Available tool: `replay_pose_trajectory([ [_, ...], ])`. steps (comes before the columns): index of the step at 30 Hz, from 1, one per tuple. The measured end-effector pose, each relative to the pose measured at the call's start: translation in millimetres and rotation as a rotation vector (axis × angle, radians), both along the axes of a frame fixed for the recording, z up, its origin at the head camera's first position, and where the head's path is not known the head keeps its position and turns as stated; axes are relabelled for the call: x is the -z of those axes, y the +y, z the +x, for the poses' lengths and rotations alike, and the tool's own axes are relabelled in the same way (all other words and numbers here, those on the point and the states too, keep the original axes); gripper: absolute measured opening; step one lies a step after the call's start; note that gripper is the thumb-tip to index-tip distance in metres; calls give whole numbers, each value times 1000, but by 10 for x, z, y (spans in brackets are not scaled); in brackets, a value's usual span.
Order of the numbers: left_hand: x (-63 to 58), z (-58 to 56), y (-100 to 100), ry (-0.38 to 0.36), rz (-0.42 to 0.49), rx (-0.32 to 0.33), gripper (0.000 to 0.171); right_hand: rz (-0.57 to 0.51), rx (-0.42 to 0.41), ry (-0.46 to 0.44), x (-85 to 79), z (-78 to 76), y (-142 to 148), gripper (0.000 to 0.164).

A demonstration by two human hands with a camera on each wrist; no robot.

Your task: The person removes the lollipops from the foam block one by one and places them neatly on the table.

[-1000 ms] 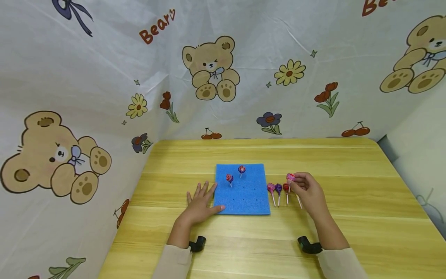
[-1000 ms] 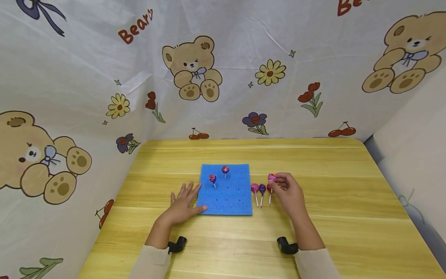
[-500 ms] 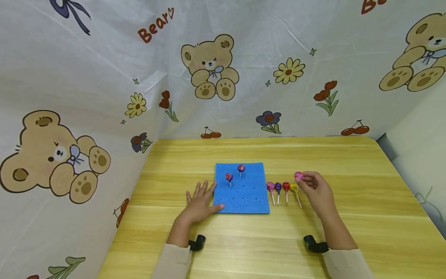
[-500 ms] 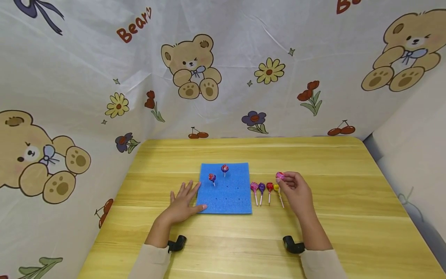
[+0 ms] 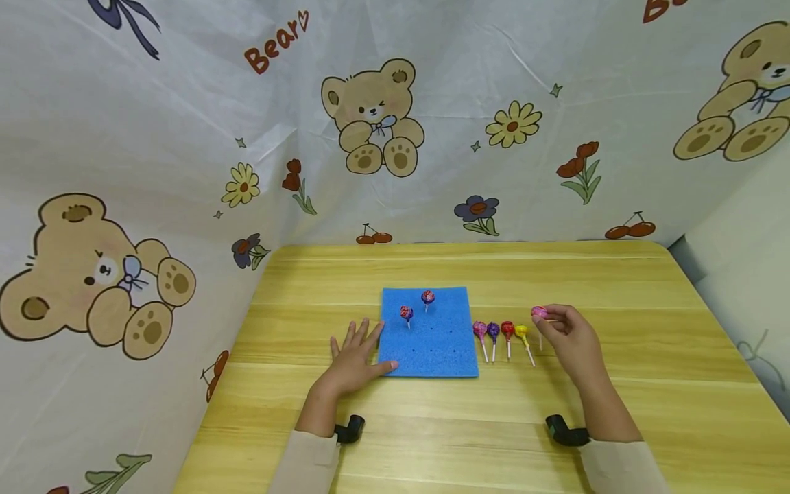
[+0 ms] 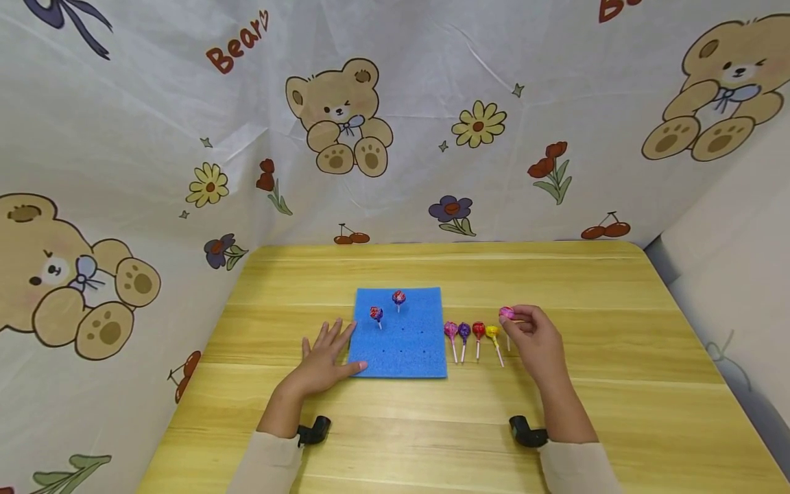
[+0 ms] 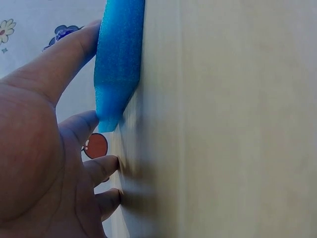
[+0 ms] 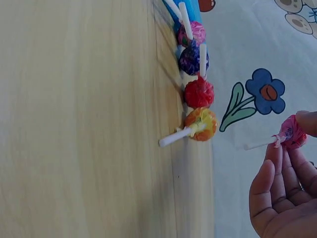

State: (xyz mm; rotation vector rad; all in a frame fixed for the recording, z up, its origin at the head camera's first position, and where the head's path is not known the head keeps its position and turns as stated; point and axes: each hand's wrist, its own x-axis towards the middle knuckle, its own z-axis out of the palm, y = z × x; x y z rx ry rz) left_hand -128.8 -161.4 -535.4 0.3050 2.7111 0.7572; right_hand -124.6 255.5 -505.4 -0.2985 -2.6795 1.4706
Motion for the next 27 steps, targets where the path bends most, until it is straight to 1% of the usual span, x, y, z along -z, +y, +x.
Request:
replay_pose_trajectory([
  [5, 1, -5, -2, -1, 6, -1, 92, 51, -41, -58, 38, -16, 76, 54],
  [11, 6, -4, -5, -2, 4, 0, 92, 120, -104, -118, 122, -43, 132, 46],
  [19, 3, -3, -2, -2, 4, -2, 92, 152, -127, -166, 220, -97, 168, 43],
  [27, 10, -6, -7, -5, 0, -2, 92, 200, -141, -199, 226, -139, 154, 44],
])
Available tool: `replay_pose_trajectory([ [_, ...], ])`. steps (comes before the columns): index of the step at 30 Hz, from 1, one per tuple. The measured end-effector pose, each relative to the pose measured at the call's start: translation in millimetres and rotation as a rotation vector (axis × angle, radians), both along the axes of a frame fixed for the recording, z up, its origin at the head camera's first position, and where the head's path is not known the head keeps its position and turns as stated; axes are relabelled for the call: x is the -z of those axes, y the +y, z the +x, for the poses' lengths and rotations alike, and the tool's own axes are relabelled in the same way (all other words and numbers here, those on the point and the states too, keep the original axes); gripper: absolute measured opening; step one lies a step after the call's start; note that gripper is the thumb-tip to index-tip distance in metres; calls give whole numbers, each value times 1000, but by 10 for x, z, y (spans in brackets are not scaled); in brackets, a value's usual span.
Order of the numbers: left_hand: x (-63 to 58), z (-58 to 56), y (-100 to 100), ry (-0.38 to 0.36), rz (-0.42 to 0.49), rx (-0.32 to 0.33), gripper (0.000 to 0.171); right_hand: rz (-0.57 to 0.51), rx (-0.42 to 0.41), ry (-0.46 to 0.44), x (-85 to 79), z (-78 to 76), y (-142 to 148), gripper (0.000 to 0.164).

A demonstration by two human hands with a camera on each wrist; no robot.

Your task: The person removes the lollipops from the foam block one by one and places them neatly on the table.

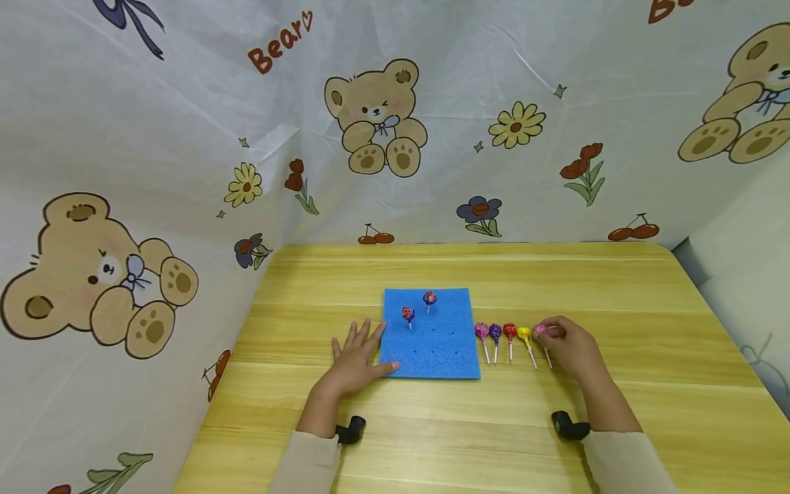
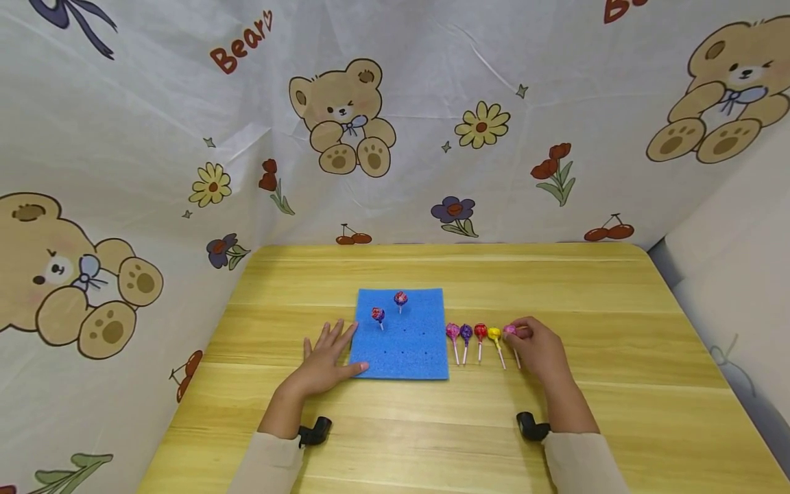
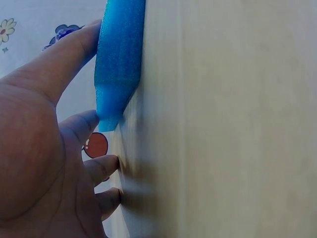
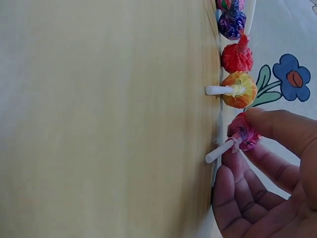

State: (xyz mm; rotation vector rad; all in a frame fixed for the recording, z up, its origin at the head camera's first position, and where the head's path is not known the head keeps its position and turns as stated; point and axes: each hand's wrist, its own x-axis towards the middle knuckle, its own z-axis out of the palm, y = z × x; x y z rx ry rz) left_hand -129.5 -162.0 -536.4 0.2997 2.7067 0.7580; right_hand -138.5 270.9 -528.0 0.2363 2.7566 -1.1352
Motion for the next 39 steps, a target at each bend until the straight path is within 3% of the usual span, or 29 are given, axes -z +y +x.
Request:
replay_pose_trajectory([
  [13, -3, -2, -5, 8, 2, 4, 92, 21, 0, -39, 7, -19, -22, 37],
  [26, -27, 1, 1, 12, 21, 0, 91, -8, -23, -38, -14, 13, -13, 47],
  [35, -28, 1, 1, 12, 29, -4, 91, -24, 16, 56, -49, 71, -21, 61],
  [39, -26, 4, -1, 13, 30, -2, 91, -95, 69, 118, -62, 98, -52, 56],
])
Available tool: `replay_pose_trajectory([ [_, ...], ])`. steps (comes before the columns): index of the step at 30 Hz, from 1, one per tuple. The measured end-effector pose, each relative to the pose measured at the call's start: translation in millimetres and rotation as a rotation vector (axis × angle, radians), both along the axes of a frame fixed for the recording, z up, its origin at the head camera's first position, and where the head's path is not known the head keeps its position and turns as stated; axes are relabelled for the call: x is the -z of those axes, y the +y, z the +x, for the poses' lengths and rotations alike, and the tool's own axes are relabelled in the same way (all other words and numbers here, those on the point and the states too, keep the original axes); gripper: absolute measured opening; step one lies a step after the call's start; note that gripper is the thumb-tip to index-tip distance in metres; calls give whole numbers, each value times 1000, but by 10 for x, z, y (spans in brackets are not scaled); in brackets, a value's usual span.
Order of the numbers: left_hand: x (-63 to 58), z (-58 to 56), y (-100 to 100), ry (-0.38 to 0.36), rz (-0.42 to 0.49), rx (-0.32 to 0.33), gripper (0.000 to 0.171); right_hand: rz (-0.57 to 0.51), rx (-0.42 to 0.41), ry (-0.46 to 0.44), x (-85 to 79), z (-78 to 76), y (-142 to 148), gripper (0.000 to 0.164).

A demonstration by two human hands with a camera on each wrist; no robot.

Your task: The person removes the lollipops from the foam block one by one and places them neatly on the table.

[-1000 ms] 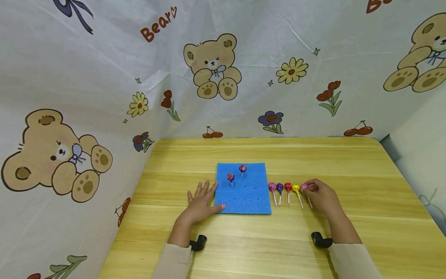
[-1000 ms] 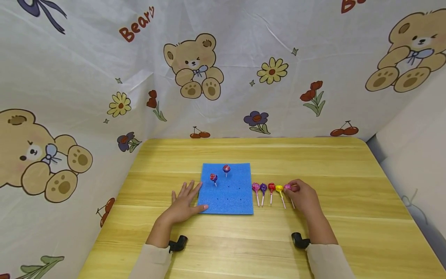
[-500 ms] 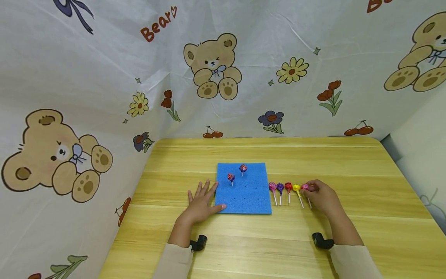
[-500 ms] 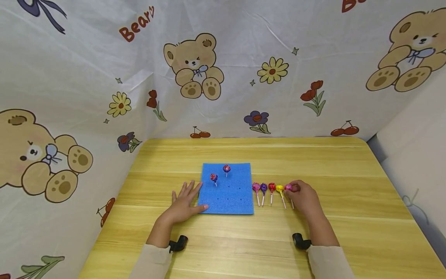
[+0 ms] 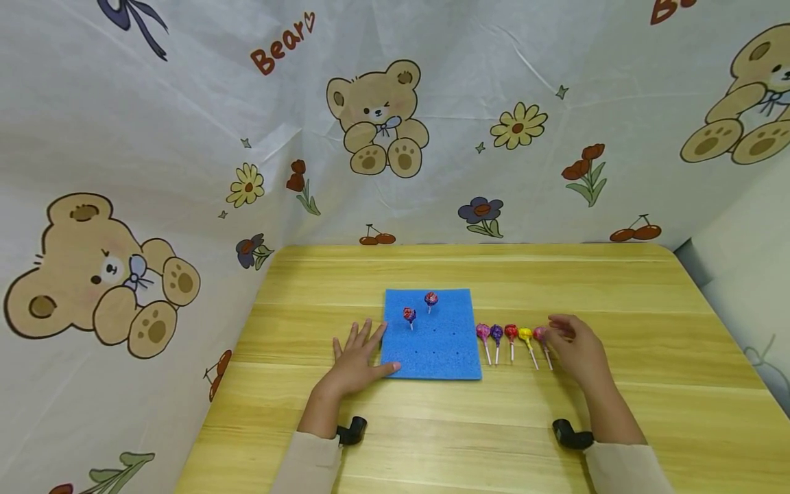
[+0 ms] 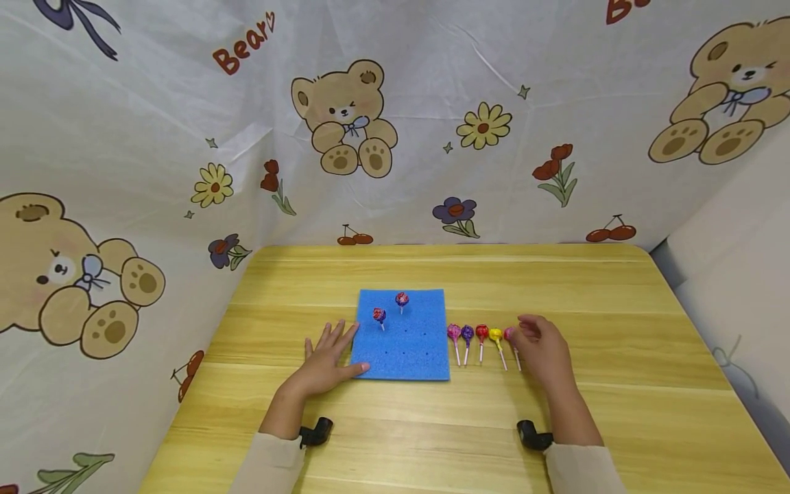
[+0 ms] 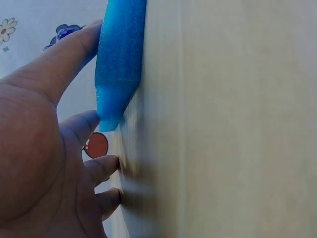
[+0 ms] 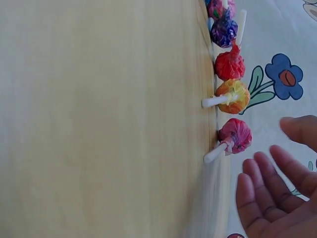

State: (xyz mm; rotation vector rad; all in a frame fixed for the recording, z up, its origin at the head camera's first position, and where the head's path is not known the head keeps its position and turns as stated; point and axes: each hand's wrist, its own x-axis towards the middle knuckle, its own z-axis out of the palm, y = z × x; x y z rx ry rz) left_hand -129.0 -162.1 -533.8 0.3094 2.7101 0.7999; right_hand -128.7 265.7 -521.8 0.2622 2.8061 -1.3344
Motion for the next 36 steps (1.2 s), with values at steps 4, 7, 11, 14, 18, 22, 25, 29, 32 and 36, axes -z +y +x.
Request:
replay_pose_trajectory([
  [4, 6, 3, 0, -1, -4, 3, 91, -66, 47, 72, -7, 21, -17, 52],
  [7, 12, 1, -1, -1, -3, 3, 91, -121, 71, 118, -6, 27, -29, 52],
  [11, 14, -1, -4, 6, 4, 2, 91, -180, 85, 168, -12, 30, -59, 50],
  [14, 15, -2, -7, 7, 2, 3, 91, -210, 78, 188, -27, 27, -92, 49],
  [18, 18, -3, -6, 4, 0, 6, 91, -235, 41, 187, -51, 18, -149, 49],
  [22, 20, -2, -3, -7, -9, 9, 91, -233, 4, 175, -73, 5, -228, 50],
  [25, 17, 1, -1, -6, -15, 9, 92, -220, -22, 168, -71, -23, -297, 51],
  [29, 4, 5, 1, 7, -11, 6, 91, -215, -63, 165, -37, -68, -404, 51],
  [32, -3, 6, 1, 8, -11, 5, 91, -202, -100, 172, -9, -88, -496, 48],
  [36, 16, 1, -3, 16, -13, 8, 91, -193, -141, 188, 10, -96, -621, 42],
])
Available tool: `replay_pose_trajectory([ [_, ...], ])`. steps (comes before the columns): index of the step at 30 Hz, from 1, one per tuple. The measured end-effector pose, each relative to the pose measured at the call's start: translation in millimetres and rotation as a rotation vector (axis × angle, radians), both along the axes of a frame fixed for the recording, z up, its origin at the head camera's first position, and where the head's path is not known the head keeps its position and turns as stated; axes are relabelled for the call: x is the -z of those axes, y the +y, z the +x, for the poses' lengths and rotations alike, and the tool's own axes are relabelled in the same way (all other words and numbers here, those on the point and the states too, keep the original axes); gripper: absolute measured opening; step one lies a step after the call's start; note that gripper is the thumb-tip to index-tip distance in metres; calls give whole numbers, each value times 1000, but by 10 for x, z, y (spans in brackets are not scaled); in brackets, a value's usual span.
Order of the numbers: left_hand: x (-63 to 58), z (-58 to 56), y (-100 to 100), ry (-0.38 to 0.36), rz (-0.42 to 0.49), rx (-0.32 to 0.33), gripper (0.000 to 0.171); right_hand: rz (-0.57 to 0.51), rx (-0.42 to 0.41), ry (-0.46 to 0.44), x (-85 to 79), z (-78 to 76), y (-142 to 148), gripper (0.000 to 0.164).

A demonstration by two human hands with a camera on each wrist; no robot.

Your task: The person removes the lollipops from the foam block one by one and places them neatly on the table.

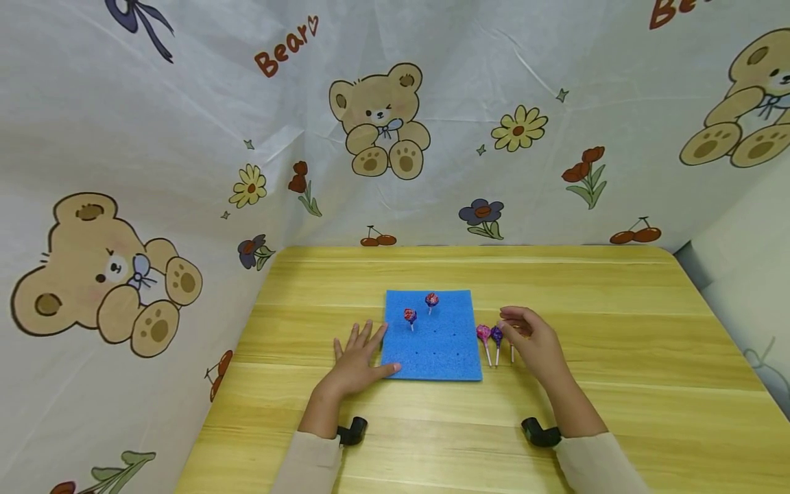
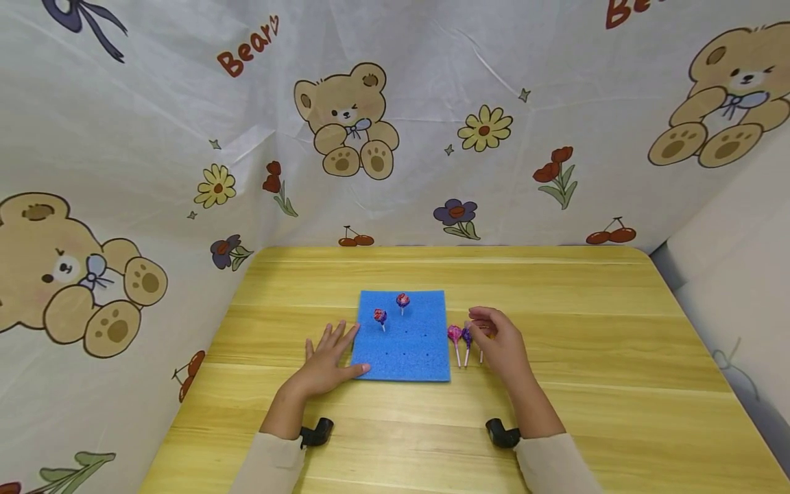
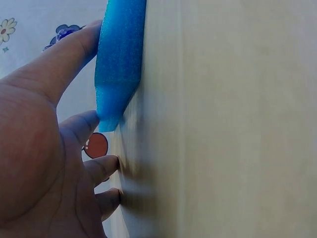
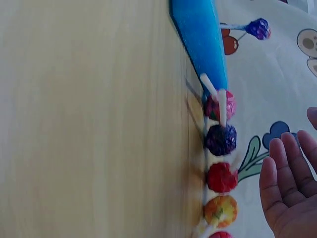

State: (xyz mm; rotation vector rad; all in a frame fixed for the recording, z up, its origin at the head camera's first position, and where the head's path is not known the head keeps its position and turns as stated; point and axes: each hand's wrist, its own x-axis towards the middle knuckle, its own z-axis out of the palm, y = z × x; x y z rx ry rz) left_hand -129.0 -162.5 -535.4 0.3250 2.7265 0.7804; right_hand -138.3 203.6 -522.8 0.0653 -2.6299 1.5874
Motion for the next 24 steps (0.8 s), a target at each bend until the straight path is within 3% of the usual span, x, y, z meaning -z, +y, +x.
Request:
replay_pose_trajectory([
  [8, 6, 2, -1, -7, 12, -5, 91, -34, -42, 7, 21, -28, -259, 34],
  [24, 13, 5, -4, -10, -3, 0, 91, 20, -117, -39, -39, -75, -716, 36],
])
